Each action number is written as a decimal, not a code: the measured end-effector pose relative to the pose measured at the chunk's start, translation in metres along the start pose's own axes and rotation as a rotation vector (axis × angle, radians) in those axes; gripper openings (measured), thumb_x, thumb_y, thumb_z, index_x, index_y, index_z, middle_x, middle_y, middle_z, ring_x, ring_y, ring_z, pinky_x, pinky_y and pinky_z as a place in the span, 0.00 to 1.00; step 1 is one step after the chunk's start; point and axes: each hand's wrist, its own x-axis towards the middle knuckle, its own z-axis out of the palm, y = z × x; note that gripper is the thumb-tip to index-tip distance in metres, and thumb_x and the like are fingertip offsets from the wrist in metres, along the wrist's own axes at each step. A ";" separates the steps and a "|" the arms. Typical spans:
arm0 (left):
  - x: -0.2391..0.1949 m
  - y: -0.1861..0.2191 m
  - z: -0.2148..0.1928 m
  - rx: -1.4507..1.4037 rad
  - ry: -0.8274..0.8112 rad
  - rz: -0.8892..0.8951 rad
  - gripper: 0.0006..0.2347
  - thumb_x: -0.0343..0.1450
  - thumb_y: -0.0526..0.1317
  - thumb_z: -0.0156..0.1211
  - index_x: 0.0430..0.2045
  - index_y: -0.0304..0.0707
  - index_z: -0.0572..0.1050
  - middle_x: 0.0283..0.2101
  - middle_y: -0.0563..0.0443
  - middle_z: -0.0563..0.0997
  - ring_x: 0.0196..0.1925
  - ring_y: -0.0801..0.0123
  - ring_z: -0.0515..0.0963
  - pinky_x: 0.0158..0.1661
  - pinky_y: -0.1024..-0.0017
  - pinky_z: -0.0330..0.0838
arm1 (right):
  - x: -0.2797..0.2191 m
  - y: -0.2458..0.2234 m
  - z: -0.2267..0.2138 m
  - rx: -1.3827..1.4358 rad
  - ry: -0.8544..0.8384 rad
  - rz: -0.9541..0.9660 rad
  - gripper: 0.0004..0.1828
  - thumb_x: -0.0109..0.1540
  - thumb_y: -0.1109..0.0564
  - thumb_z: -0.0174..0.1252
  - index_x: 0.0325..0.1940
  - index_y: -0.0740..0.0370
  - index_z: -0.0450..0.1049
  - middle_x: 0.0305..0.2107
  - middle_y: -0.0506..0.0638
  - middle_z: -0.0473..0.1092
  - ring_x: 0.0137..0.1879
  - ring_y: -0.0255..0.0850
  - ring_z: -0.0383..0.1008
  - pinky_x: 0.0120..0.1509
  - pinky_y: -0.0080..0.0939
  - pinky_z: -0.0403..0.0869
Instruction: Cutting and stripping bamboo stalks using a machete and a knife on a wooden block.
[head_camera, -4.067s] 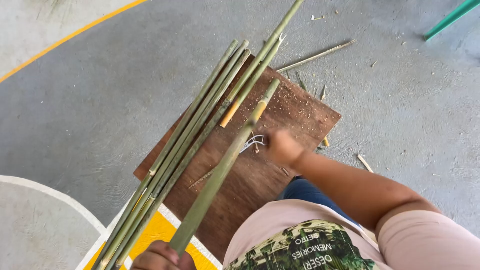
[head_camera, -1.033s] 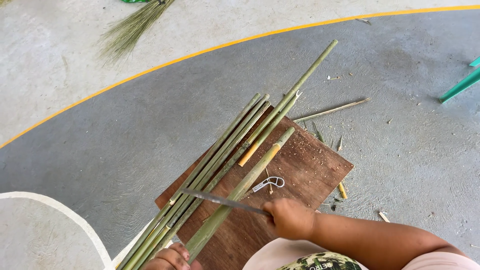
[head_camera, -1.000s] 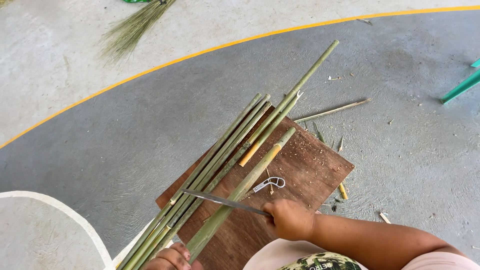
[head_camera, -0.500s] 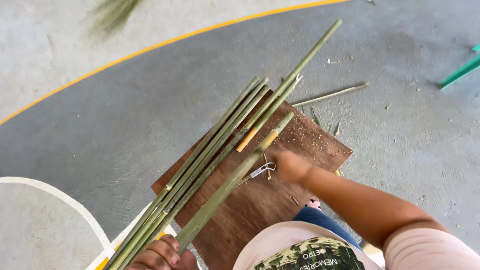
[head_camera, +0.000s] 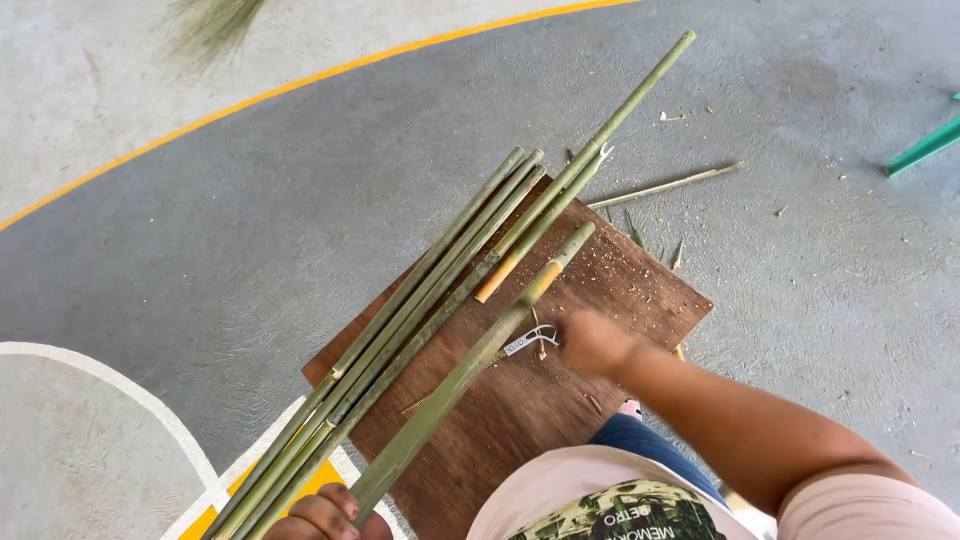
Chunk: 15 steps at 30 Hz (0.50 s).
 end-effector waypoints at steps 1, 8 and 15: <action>0.004 0.005 0.007 0.002 -0.001 -0.006 0.09 0.68 0.39 0.64 0.27 0.42 0.67 0.17 0.61 0.67 0.21 0.82 0.72 0.37 0.68 0.75 | -0.005 -0.003 0.003 0.001 -0.005 0.004 0.23 0.64 0.66 0.46 0.64 0.61 0.67 0.49 0.61 0.74 0.52 0.46 0.76 0.62 0.48 0.73; 0.007 -0.027 -0.041 -0.322 0.023 -0.055 0.04 0.77 0.36 0.57 0.35 0.39 0.69 0.20 0.59 0.69 0.24 0.80 0.75 0.43 0.70 0.78 | 0.100 0.082 0.002 0.089 0.101 0.158 0.14 0.66 0.62 0.50 0.55 0.67 0.70 0.45 0.62 0.74 0.48 0.48 0.79 0.54 0.45 0.81; 0.016 0.003 -0.036 0.384 -0.283 0.062 0.12 0.65 0.33 0.59 0.22 0.50 0.60 0.20 0.65 0.63 0.22 0.88 0.70 0.39 0.75 0.78 | 0.018 0.014 0.024 -0.160 0.020 -0.185 0.10 0.64 0.63 0.46 0.43 0.59 0.73 0.35 0.58 0.76 0.41 0.46 0.77 0.46 0.48 0.75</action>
